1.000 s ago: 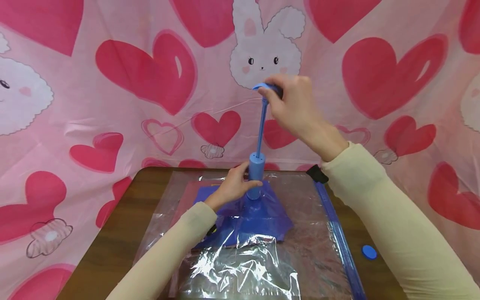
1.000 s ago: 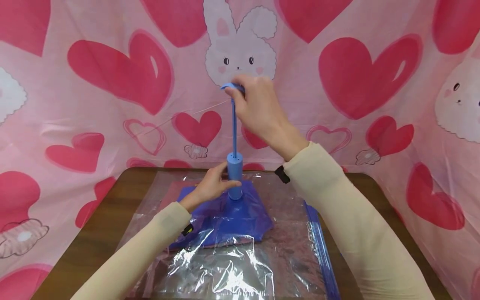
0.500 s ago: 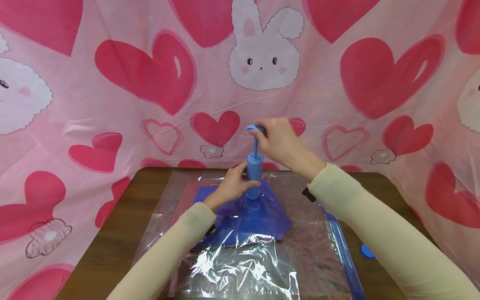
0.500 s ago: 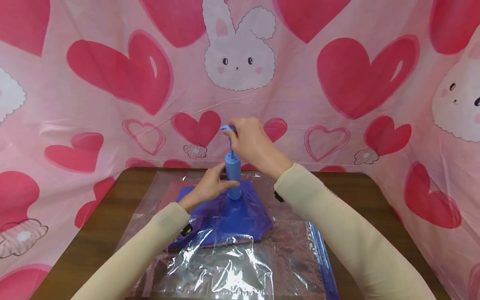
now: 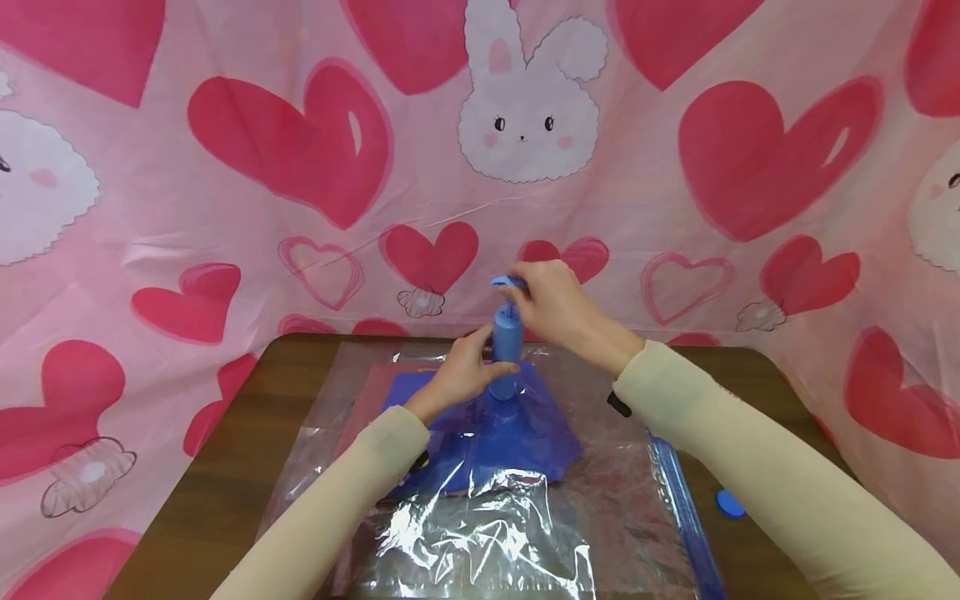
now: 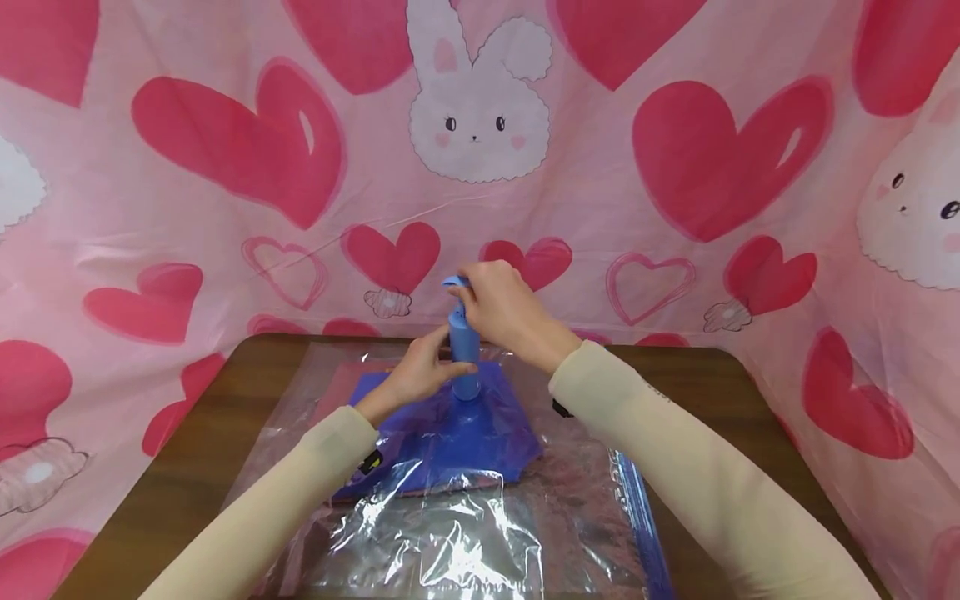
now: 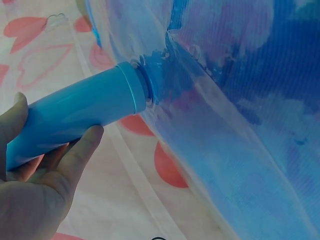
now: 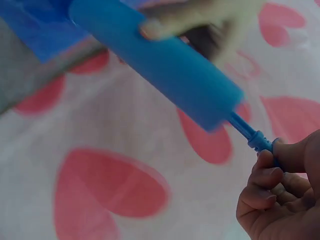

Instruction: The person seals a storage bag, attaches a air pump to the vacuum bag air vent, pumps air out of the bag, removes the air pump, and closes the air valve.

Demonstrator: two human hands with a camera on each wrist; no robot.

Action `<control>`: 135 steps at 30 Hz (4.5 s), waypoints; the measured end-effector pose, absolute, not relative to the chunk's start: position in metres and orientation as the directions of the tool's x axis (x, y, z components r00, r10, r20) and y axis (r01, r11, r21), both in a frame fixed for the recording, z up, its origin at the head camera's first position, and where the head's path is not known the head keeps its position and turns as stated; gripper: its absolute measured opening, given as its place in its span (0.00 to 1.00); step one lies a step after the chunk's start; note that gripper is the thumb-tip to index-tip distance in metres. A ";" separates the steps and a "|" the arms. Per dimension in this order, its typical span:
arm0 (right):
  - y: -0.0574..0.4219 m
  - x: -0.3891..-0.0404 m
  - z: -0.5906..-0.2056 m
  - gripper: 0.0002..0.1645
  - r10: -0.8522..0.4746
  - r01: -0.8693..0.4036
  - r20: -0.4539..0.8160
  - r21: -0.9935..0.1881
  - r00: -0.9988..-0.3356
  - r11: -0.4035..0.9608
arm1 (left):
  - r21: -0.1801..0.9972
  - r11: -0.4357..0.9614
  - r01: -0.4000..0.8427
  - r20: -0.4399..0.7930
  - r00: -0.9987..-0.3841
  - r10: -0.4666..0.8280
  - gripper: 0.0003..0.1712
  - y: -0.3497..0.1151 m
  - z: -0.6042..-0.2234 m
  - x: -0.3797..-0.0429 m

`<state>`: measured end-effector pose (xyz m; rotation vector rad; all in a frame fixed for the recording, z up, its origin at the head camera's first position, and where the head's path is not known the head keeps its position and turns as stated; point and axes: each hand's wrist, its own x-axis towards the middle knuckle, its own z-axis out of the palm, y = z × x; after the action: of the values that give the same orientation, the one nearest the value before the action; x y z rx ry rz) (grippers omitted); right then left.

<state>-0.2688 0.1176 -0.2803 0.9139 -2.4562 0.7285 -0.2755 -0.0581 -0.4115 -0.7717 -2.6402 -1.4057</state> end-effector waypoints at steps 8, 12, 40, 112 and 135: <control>0.118 -0.256 -0.206 0.09 -0.404 -0.739 0.697 -0.271 -0.593 0.618 | 0.788 0.459 0.410 0.229 -0.887 0.400 0.37 -0.061 -0.417 -0.273; 0.122 -0.249 -0.182 0.11 -0.383 -0.726 0.717 -0.248 -0.583 0.642 | 0.786 0.461 0.412 0.225 -0.885 0.407 0.38 -0.060 -0.416 -0.272; 0.117 -0.269 -0.268 0.07 -0.437 -0.674 0.554 -0.346 -0.708 0.653 | 0.759 0.470 0.451 0.262 -0.872 0.413 0.39 -0.060 -0.412 -0.282; 0.110 -0.265 -0.291 0.08 -0.432 -0.645 0.508 -0.385 -0.745 0.660 | 0.805 0.431 0.407 0.219 -0.880 0.422 0.35 -0.063 -0.400 -0.278; 0.115 -0.255 -0.242 0.09 -0.360 -0.679 0.637 -0.369 -0.682 0.634 | 0.815 0.441 0.375 0.189 -0.892 0.410 0.31 -0.059 -0.399 -0.274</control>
<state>-0.2549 0.1154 -0.2420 0.8123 -2.3404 0.8235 -0.2743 -0.0592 -0.3987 -0.7353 -2.6976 -1.5113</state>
